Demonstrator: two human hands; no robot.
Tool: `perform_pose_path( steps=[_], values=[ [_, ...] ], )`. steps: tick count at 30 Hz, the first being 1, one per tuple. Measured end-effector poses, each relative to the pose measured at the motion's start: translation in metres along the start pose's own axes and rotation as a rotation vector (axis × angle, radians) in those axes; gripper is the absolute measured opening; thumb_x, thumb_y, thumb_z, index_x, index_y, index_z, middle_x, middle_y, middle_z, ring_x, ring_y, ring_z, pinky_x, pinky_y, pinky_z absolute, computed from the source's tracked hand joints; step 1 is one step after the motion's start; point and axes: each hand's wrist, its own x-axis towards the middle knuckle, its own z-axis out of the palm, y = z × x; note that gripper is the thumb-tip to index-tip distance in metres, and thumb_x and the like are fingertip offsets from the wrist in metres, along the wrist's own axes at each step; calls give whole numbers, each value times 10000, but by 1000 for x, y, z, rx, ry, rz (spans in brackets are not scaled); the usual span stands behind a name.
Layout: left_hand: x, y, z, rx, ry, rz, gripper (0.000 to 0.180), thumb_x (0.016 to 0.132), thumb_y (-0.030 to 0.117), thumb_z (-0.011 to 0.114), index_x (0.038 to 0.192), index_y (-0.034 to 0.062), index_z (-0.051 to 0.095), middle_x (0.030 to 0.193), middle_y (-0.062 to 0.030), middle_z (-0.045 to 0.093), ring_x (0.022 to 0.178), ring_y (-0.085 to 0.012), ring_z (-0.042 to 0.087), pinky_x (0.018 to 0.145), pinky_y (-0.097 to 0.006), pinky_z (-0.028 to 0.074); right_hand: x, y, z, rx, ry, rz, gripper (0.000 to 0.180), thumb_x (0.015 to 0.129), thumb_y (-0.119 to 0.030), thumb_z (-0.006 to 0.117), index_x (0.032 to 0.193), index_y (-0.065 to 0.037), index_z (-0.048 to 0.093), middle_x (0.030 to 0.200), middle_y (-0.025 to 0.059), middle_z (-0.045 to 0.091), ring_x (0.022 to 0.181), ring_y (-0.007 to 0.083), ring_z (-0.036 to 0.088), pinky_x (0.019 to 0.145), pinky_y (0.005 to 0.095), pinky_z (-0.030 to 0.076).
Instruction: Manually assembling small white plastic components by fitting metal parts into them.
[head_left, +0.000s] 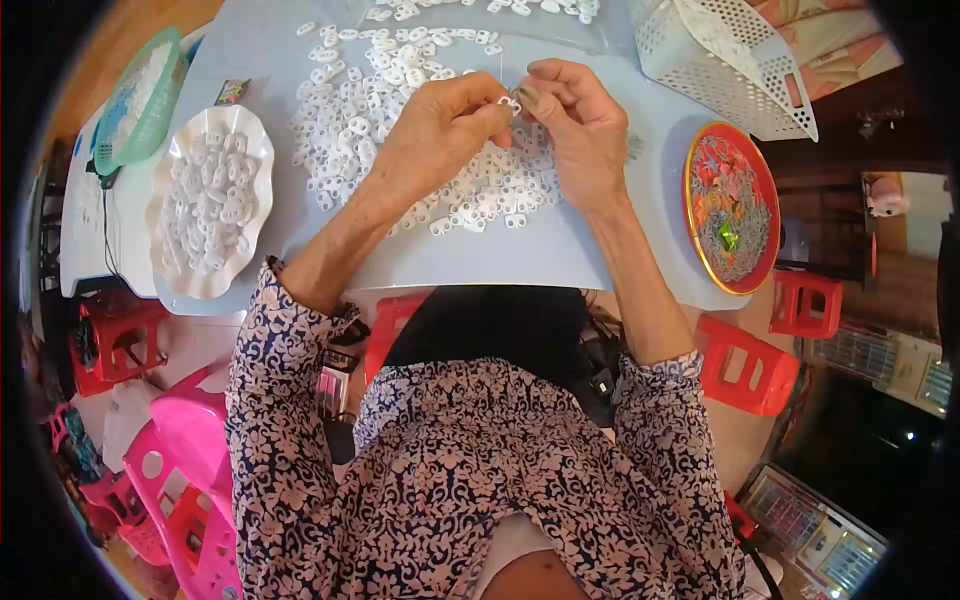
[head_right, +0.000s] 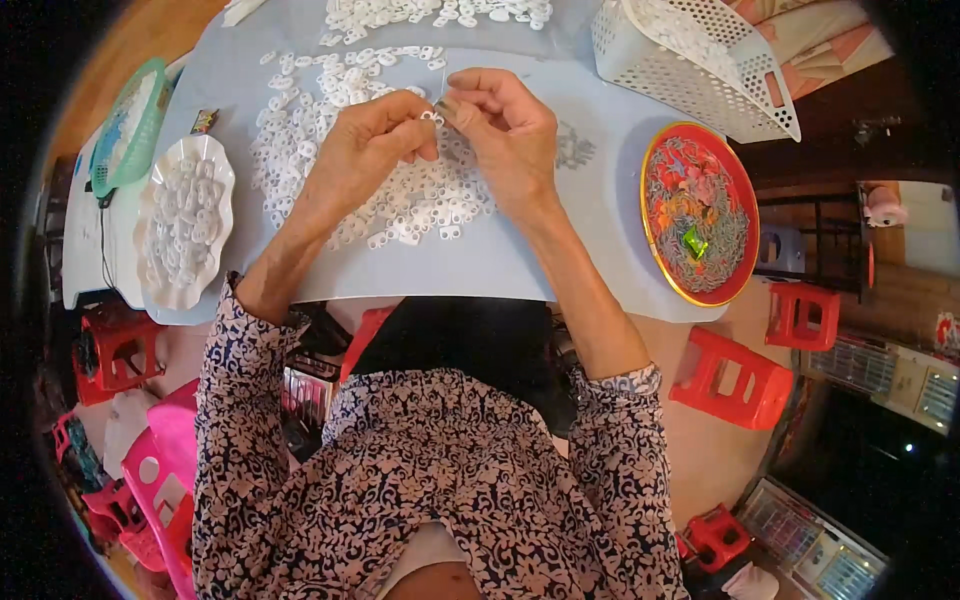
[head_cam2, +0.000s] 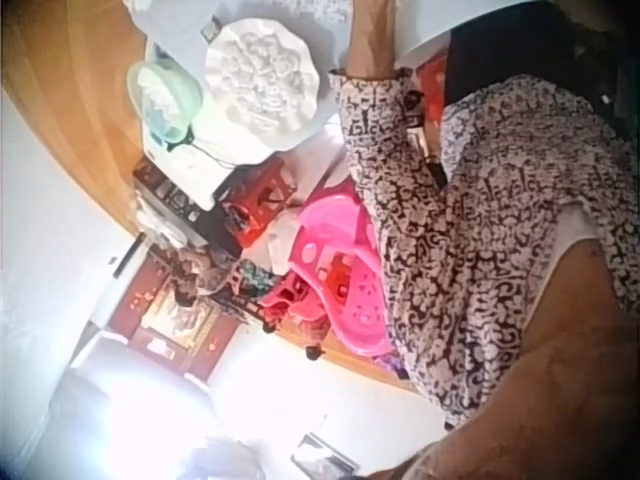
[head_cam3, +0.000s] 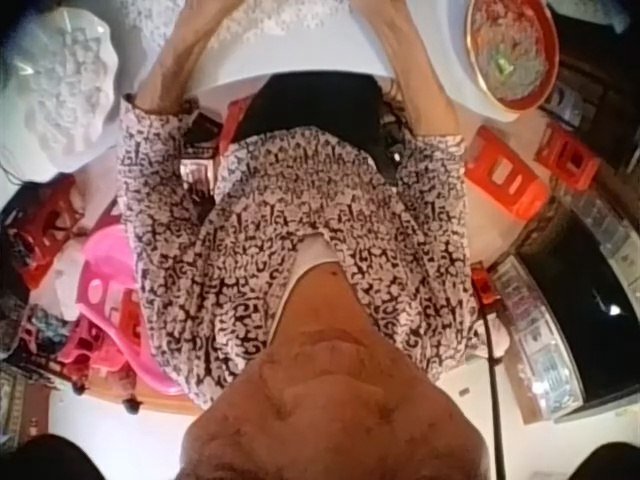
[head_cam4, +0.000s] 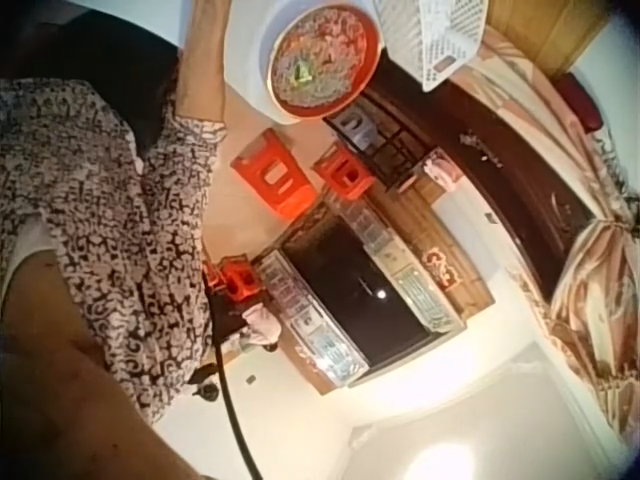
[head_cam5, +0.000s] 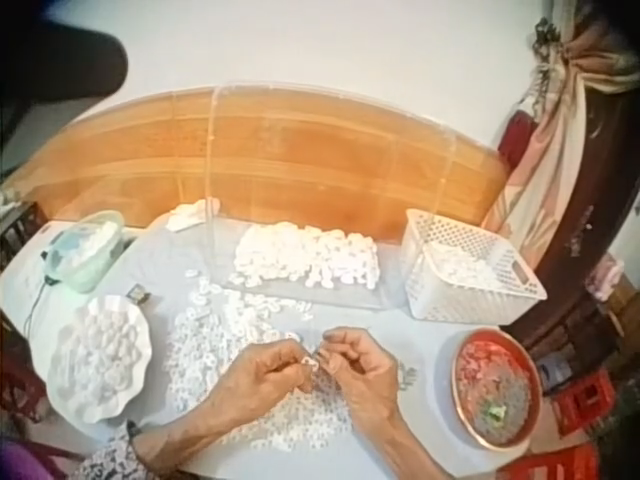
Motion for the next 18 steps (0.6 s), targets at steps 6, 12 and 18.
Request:
perform_pose_path(
  steps=[6, 12, 18],
  values=[
    [1, -2, -1, 44, -5, 22, 176, 882, 166, 534, 830, 29, 631, 666, -8, 621, 551, -51, 431, 500, -236, 341, 0, 0, 0, -79, -20, -42, 226, 856, -55, 654, 1072, -14, 599, 936, 50, 659, 838, 81, 598, 771, 223, 487],
    [0, 0, 0, 48, -5, 31, 173, 879, 156, 521, 829, 30, 628, 665, -11, 621, 551, -56, 437, 501, -240, 348, 0, 0, 1, -101, -15, -46, 222, 854, -61, 656, 1064, -16, 599, 935, 47, 657, 841, 77, 595, 768, 222, 486],
    [-1, 0, 0, 34, -2, 38, 172, 876, 155, 520, 813, 25, 613, 671, -18, 613, 548, -59, 432, 496, -243, 347, -1, -3, 2, -123, -11, -60, 215, 852, -54, 656, 1055, -15, 598, 922, 40, 648, 829, 76, 588, 756, 216, 484]
  ],
)
